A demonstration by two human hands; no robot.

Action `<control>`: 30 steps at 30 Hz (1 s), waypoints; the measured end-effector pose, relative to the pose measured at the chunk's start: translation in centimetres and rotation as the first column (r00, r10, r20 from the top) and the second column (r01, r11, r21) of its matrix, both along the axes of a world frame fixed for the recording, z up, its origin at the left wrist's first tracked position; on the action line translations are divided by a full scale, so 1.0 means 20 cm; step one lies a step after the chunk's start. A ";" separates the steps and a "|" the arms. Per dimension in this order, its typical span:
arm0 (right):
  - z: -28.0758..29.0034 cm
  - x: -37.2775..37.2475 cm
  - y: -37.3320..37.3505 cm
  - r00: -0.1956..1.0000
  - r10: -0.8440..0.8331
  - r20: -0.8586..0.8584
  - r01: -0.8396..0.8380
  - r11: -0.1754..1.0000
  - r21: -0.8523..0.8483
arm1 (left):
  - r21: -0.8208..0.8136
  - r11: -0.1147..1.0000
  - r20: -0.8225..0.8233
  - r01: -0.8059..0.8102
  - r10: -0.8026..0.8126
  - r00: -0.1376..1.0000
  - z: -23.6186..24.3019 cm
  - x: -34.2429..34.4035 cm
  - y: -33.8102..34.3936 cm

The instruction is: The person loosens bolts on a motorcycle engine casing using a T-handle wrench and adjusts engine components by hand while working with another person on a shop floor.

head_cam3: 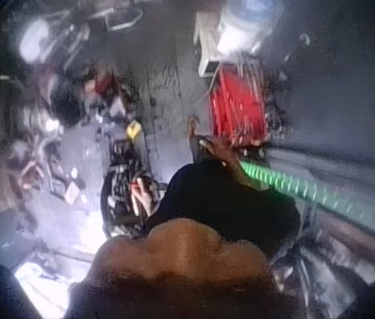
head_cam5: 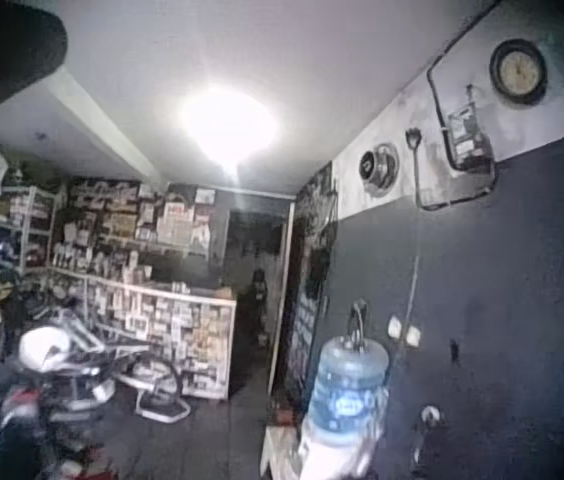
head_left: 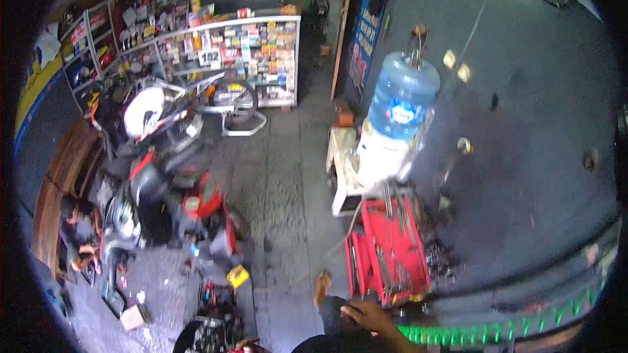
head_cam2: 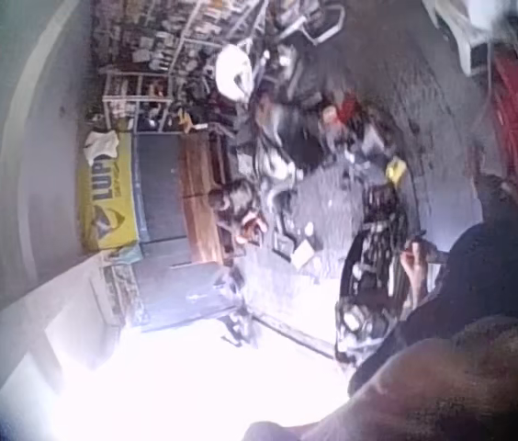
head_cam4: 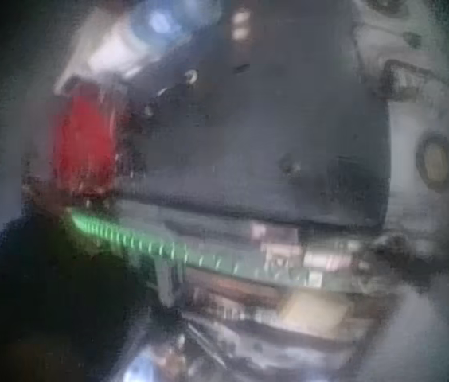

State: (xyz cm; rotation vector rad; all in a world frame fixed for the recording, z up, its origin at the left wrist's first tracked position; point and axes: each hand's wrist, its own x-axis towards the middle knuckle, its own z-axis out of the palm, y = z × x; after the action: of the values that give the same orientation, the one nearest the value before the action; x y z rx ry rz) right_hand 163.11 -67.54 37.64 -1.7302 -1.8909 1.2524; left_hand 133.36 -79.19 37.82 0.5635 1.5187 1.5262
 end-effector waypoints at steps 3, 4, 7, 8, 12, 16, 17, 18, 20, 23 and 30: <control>0.09 0.06 0.47 0.988 -0.065 -0.143 0.069 0.997 0.020 | 0.052 0.991 -0.021 0.124 -0.123 0.992 0.09 0.20 0.68; 0.26 0.05 0.65 0.962 -0.136 -0.237 0.132 0.991 -0.033 | 0.072 0.977 -0.113 0.202 -0.194 0.975 0.12 0.22 0.85; 0.43 0.20 1.01 0.856 -0.314 -0.411 0.324 0.945 -0.047 | 0.092 0.857 -0.037 0.506 -0.505 0.862 0.29 0.45 1.50; 0.40 0.26 1.11 0.820 -0.341 -0.460 0.366 0.930 -0.038 | 0.098 0.823 -0.039 0.560 -0.559 0.828 0.33 0.53 1.70; 0.52 0.30 1.52 0.722 -0.408 -0.559 0.456 0.888 -0.059 | 0.060 0.744 -0.071 0.665 -0.662 0.746 0.36 0.76 2.42; 0.54 0.35 1.97 0.601 -0.411 -0.685 0.584 0.811 0.026 | 0.126 0.657 -0.321 0.743 -0.682 0.657 0.46 1.03 3.27; 0.54 0.36 2.10 0.563 -0.409 -0.718 0.629 0.775 0.051 | 0.153 0.639 -0.370 0.754 -0.670 0.644 0.53 1.11 3.48; 0.55 0.37 2.25 0.569 -0.387 -0.726 0.669 0.732 0.133 | 0.192 0.592 -0.351 0.783 -0.703 0.618 0.53 1.19 3.72; 0.61 0.39 2.60 0.574 -0.337 -0.746 0.730 0.623 0.280 | 0.254 0.497 -0.334 0.830 -0.760 0.557 0.49 1.32 4.22; 0.79 0.44 3.13 0.559 -0.446 -0.699 0.789 0.545 0.284 | 0.366 0.367 -0.405 0.855 -0.764 0.501 0.53 1.63 4.90; 1.06 0.78 4.33 0.261 -0.738 -0.622 0.871 -0.098 0.482 | 0.374 0.086 -0.788 0.923 -0.496 0.366 0.87 2.48 5.96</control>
State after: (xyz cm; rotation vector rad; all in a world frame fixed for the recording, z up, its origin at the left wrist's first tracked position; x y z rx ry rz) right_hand 178.78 19.01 58.94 -1.5803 -0.5678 -0.0750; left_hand 183.00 39.92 55.26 2.0861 0.3678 1.0777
